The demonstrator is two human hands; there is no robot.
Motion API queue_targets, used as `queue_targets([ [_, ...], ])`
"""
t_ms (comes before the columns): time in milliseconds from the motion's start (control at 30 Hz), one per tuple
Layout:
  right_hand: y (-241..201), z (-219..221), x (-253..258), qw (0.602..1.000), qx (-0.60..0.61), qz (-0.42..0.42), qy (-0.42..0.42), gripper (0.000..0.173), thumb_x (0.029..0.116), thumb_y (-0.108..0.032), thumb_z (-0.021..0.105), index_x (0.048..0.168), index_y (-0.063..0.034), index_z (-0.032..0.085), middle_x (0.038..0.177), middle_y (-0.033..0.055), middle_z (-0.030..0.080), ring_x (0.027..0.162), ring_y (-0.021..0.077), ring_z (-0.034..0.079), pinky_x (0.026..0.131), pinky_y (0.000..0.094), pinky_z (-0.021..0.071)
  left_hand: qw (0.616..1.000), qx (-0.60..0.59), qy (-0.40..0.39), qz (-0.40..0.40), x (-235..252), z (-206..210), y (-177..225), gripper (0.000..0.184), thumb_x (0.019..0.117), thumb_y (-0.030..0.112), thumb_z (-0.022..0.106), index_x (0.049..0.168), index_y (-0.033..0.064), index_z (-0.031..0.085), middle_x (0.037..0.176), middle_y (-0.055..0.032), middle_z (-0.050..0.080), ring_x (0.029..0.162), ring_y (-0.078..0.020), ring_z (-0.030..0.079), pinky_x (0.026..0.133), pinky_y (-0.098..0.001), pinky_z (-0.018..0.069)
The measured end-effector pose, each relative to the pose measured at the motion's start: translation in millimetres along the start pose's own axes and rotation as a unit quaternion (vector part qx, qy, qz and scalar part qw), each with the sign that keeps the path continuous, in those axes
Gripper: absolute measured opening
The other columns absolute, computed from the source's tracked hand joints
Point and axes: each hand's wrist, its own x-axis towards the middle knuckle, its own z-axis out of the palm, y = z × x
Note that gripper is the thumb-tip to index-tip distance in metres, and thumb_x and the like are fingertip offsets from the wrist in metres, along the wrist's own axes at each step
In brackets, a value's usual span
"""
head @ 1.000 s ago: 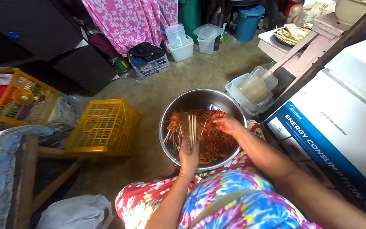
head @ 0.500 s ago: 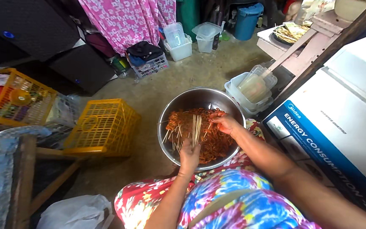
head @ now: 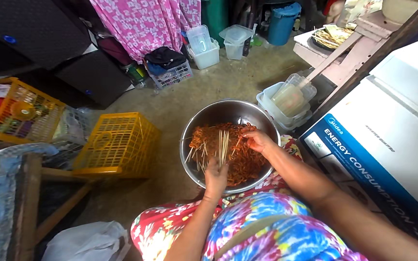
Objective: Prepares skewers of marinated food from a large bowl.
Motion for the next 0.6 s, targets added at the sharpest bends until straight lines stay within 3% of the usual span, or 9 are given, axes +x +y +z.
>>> queue_targets([
  [300,0.5,-1.7,-0.9,0.998,-0.024,0.007,-0.049,0.021,0.0913,0.01,0.047,0.095,-0.0069,0.057,0.086,0.0043,0.062,0.075,0.0155,0.061,0.072,0.0343,0.0555,1.0,-0.01,-0.012,0.0,-0.3,-1.4,-0.9,0.017,0.0931,0.003,0.057,0.11,0.0018,0.056,0.067,0.0042,0.056,0.049,-0.0039,0.05,0.046,-0.0211,0.0434],
  [400,0.7,-2.3,-0.6,0.998,-0.031,0.015,-0.056,0.018,0.0947,0.008,0.047,0.103,-0.0044,0.057,0.091,0.0057,0.062,0.078,0.0161,0.062,0.075,0.0348,0.0556,1.0,-0.008,-0.006,-0.002,0.2,-0.8,-1.0,0.019,0.0931,0.003,0.057,0.112,0.0012,0.056,0.067,0.0042,0.057,0.049,-0.004,0.05,0.046,-0.0209,0.0432],
  [533,2.2,2.5,-3.5,0.999,-0.033,0.012,-0.038,0.017,0.106,-0.007,0.045,0.11,-0.0005,0.06,0.09,0.0074,0.067,0.077,0.0159,0.066,0.075,0.0332,0.0576,1.0,0.007,0.007,-0.008,-0.1,-0.7,1.3,0.02,0.0936,0.004,0.057,0.113,0.0003,0.056,0.065,0.0042,0.055,0.049,-0.0043,0.049,0.047,-0.0219,0.0439],
  [600,2.5,5.7,-6.5,0.999,-0.039,0.005,-0.024,0.015,0.1056,-0.005,0.048,0.111,0.0017,0.06,0.09,0.0086,0.067,0.076,0.0167,0.067,0.074,0.0336,0.0585,1.0,0.012,0.008,-0.011,-0.5,-0.5,2.1,0.02,0.0939,0.004,0.058,0.113,0.0003,0.056,0.065,0.004,0.054,0.049,-0.0045,0.049,0.047,-0.022,0.0434],
])
